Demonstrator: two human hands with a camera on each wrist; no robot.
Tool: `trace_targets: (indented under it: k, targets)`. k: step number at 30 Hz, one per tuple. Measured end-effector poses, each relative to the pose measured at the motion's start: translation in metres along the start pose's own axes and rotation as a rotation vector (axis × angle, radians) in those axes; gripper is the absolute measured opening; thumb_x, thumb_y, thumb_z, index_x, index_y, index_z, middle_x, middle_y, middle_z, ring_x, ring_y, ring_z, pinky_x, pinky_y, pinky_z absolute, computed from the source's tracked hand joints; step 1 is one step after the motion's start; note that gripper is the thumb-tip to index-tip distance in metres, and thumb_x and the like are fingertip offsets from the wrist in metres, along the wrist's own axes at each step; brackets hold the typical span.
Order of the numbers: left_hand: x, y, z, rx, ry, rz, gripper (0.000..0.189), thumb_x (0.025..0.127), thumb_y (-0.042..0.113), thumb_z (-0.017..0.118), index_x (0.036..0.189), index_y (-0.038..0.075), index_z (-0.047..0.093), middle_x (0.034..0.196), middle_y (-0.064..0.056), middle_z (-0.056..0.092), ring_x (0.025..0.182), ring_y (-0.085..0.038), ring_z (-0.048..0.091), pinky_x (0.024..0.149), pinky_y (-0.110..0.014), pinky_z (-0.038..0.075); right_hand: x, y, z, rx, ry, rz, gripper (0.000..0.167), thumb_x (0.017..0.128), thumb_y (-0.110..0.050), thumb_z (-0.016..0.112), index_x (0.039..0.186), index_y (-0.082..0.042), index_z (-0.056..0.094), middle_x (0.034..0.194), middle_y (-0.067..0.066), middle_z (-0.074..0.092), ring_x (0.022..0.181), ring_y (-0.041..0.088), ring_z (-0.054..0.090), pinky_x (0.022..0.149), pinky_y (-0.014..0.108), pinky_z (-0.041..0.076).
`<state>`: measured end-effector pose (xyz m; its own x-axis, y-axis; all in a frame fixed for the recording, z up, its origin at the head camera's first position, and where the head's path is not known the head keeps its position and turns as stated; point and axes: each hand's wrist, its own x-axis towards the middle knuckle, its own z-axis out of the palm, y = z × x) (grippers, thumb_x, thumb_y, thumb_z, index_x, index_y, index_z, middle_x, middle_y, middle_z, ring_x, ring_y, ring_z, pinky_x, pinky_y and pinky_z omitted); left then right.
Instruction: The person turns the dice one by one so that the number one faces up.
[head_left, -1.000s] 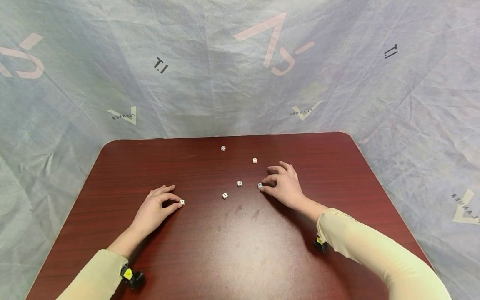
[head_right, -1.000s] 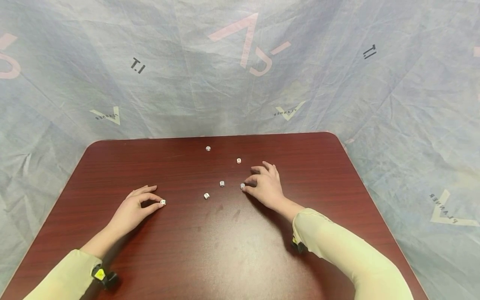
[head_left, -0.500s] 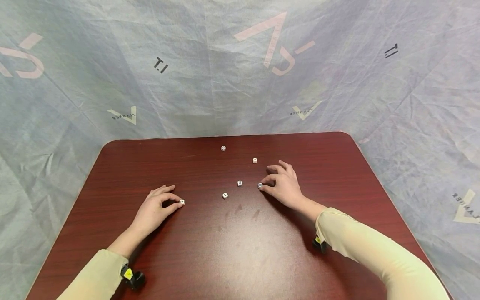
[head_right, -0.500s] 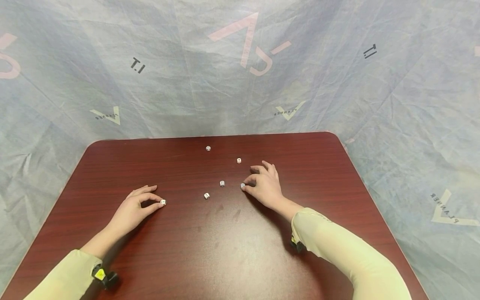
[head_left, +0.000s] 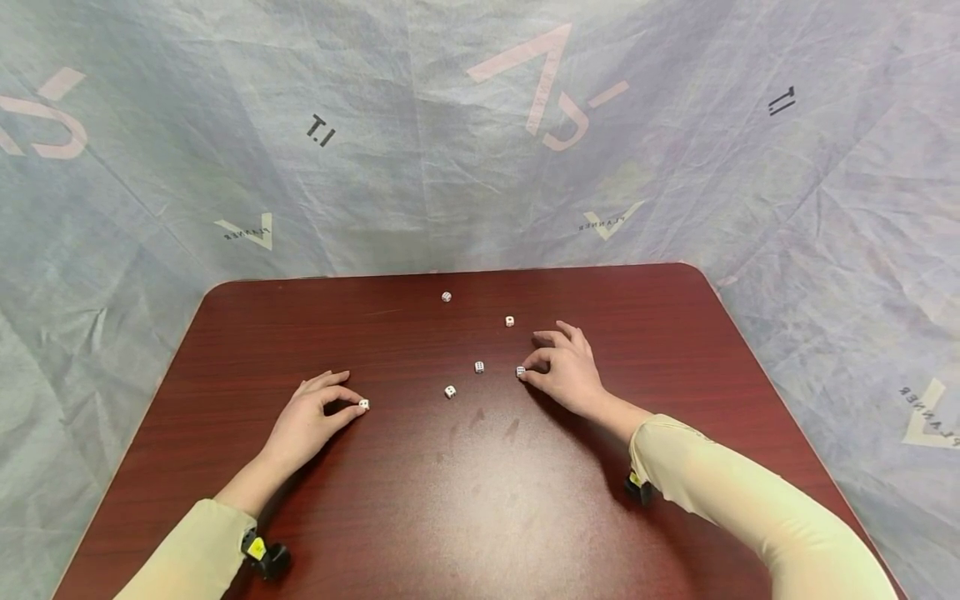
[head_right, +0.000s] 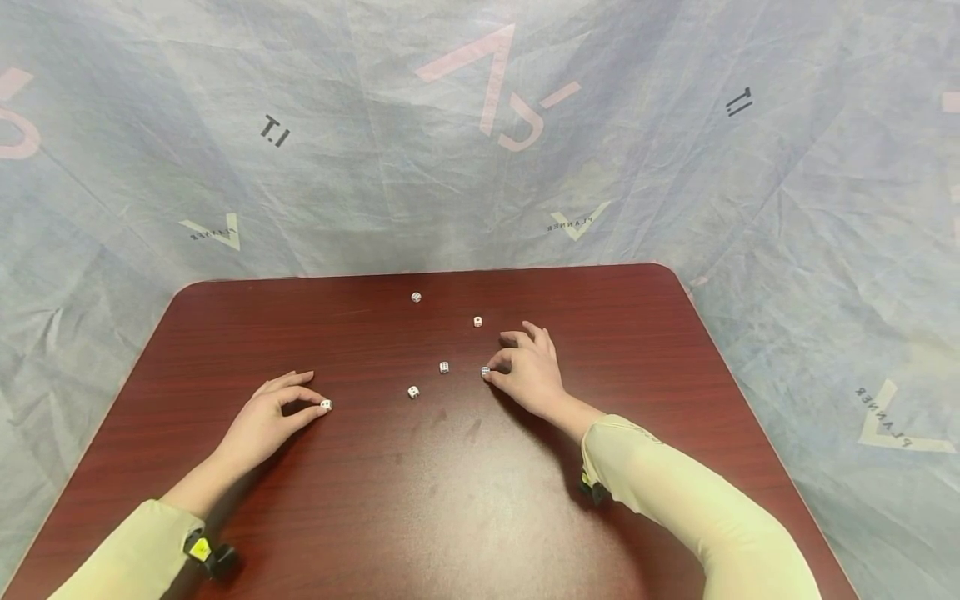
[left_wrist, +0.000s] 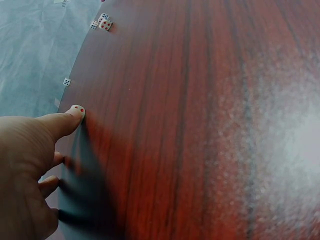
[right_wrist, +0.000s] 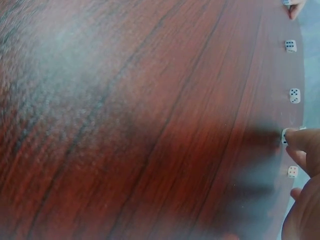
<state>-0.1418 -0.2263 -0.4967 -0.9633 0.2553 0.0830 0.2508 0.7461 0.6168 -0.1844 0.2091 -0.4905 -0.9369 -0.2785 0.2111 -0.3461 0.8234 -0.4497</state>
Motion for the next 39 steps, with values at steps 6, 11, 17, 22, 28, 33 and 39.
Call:
trace_targets:
  k: [6,11,17,22,28,33,39]
  targets:
    - [0.001,0.0,0.0,0.001,0.004,0.011,0.012,0.091,0.028,0.08,0.102,0.022,0.079,0.147,-0.018,0.055,0.145,-0.043,0.036,0.12,-0.065,0.019,0.0,-0.001,-0.001,-0.041,0.027,-0.042,0.009,0.083,-0.033,0.087,0.086,-0.027,0.081,0.139,0.011,0.061,0.147,0.042,0.028,0.119,0.068,0.014]
    - [0.001,0.001,-0.001,-0.002,0.001,0.005,0.012,0.091,0.027,0.08,0.102,0.021,0.079,0.147,-0.018,0.055,0.145,-0.043,0.035,0.12,-0.065,0.018,0.0,-0.003,-0.002,-0.031,0.036,-0.054,0.009,0.083,-0.032,0.087,0.086,-0.025,0.081,0.139,0.011,0.061,0.147,0.041,0.028,0.119,0.068,0.015]
    - [0.001,0.001,-0.002,-0.003,-0.001,0.006,0.013,0.091,0.026,0.081,0.102,0.02,0.079,0.146,-0.019,0.055,0.145,-0.044,0.036,0.12,-0.066,0.018,0.001,-0.007,-0.011,0.095,0.027,-0.002,0.008,0.085,-0.03,0.085,0.09,-0.025,0.081,0.143,0.012,0.059,0.149,0.04,0.024,0.12,0.064,0.014]
    - [0.001,0.002,-0.002,-0.002,-0.001,0.007,0.013,0.091,0.026,0.081,0.102,0.019,0.079,0.146,-0.019,0.056,0.145,-0.044,0.036,0.12,-0.066,0.018,0.003,-0.012,-0.018,0.256,0.046,0.052,0.008,0.087,-0.03,0.085,0.091,-0.024,0.081,0.143,0.013,0.058,0.149,0.037,0.022,0.12,0.06,0.014]
    - [0.0,0.001,-0.002,0.001,0.002,0.01,0.012,0.091,0.026,0.081,0.101,0.02,0.079,0.146,-0.019,0.055,0.145,-0.044,0.036,0.12,-0.065,0.019,0.005,-0.013,-0.02,0.449,0.053,0.117,0.011,0.088,-0.033,0.084,0.096,-0.025,0.081,0.145,0.006,0.057,0.15,0.035,0.018,0.12,0.058,0.014]
    - [0.0,0.001,-0.002,0.003,0.007,0.013,0.011,0.091,0.026,0.081,0.101,0.021,0.079,0.146,-0.019,0.056,0.144,-0.044,0.036,0.12,-0.065,0.019,0.003,-0.015,-0.02,0.532,0.055,0.148,0.017,0.088,-0.031,0.083,0.101,-0.02,0.082,0.144,0.004,0.058,0.151,0.032,0.02,0.122,0.056,0.011]
    - [0.0,0.001,-0.002,-0.002,0.005,0.011,0.012,0.091,0.025,0.081,0.101,0.02,0.079,0.146,-0.019,0.056,0.145,-0.044,0.036,0.12,-0.065,0.019,0.001,-0.016,-0.015,0.589,0.07,0.163,0.02,0.089,-0.026,0.082,0.105,-0.014,0.082,0.143,0.014,0.059,0.15,0.039,0.025,0.122,0.055,0.011]
